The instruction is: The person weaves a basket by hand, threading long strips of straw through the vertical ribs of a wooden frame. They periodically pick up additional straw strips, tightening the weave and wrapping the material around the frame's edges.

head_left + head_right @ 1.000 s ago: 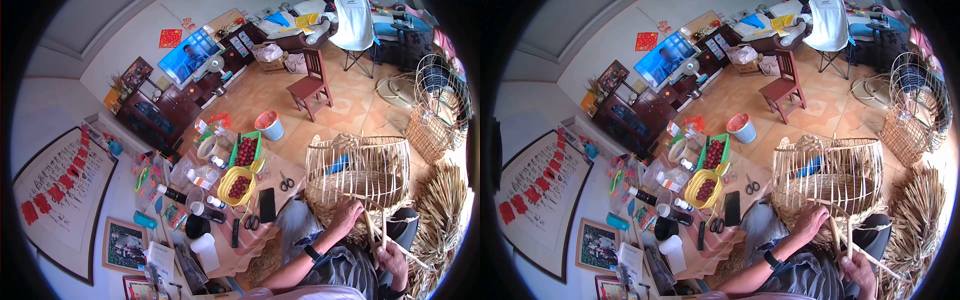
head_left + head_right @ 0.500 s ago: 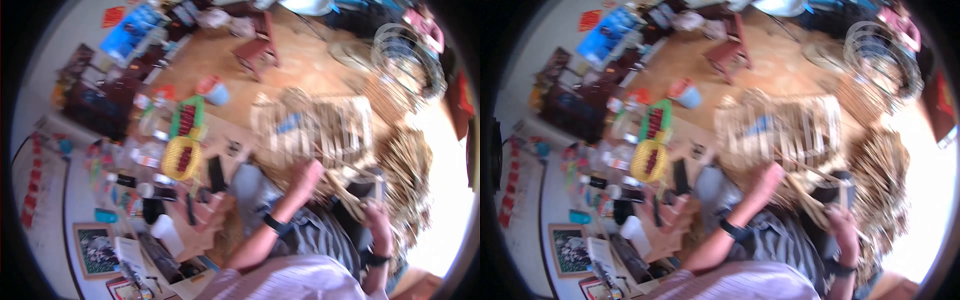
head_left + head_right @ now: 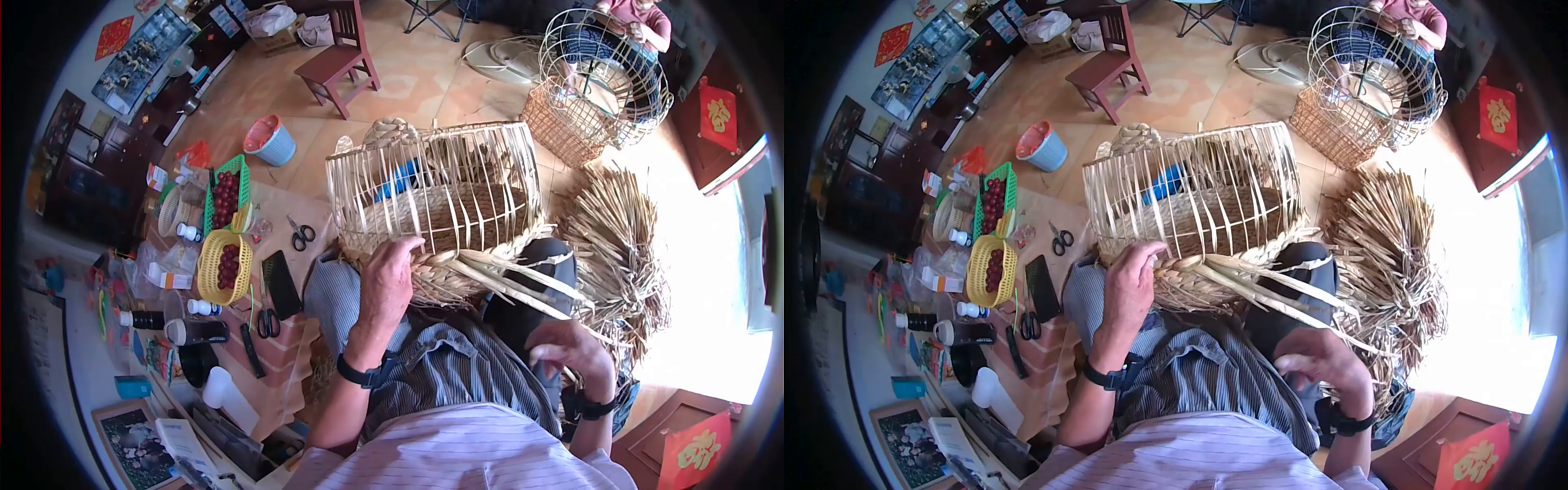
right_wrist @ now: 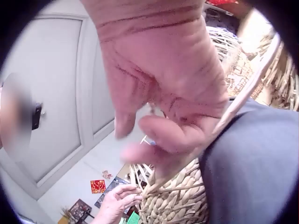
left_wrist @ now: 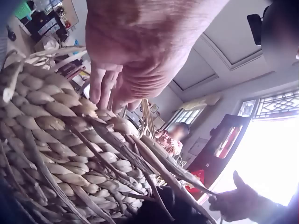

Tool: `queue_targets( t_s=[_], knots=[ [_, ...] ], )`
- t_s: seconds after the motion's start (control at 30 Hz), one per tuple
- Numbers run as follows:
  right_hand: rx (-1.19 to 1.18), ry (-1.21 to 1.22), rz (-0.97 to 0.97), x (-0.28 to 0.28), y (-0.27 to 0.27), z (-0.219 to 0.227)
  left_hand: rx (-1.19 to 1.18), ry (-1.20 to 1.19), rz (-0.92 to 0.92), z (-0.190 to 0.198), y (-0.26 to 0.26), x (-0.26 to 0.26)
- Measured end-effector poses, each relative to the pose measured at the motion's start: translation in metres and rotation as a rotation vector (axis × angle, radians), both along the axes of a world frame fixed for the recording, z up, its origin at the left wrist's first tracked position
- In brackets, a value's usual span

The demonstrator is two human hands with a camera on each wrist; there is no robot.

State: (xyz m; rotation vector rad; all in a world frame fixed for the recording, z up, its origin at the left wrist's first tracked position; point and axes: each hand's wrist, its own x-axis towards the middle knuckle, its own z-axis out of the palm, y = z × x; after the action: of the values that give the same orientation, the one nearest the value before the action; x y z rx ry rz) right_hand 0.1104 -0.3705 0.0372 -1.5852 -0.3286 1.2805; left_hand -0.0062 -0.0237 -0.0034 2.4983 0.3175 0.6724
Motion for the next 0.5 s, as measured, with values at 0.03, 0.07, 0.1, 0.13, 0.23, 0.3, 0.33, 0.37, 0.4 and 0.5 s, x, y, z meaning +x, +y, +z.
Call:
queue_targets(
  t_s=[0.03,0.07,0.1,0.13,0.23,0.3,0.33,0.37,0.4,0.5],
  knots=[
    [0.07,-0.045,0.068,-0.006,0.01,-0.001,0.013,0.021,0.009,0.006,0.0,-0.003],
    [0.215,-0.185,-0.029,-0.013,0.025,-0.009,0.055,-0.014,-0.058,0.0,-0.001,0.001],
    [0.159,-0.441,-0.174,-0.019,0.056,0.004,0.097,-0.05,-0.125,-0.008,-0.004,0.006],
    [0.192,-0.893,-0.146,-0.014,0.079,0.005,0.176,0.003,-0.179,-0.011,-0.009,0.01],
    [0.024,-1.509,-0.019,0.009,0.127,-0.022,0.167,0.143,-0.239,0.02,-0.021,0.02],
    [0.01,-1.509,0.173,0.026,0.138,-0.036,0.128,0.223,-0.259,0.021,-0.017,0.024],
    [0.02,-1.536,0.202,0.033,0.139,-0.038,0.107,0.265,-0.263,0.02,-0.015,0.025],
    [0.031,-1.562,0.235,0.04,0.141,-0.039,0.116,0.259,-0.261,0.017,-0.013,0.025],
    [0.043,-1.588,0.269,0.045,0.144,-0.039,0.126,0.252,-0.259,0.014,-0.011,0.027],
    [0.059,-1.67,0.353,0.061,0.151,-0.039,0.1,0.253,-0.251,0.012,-0.011,0.03]
  ],
)
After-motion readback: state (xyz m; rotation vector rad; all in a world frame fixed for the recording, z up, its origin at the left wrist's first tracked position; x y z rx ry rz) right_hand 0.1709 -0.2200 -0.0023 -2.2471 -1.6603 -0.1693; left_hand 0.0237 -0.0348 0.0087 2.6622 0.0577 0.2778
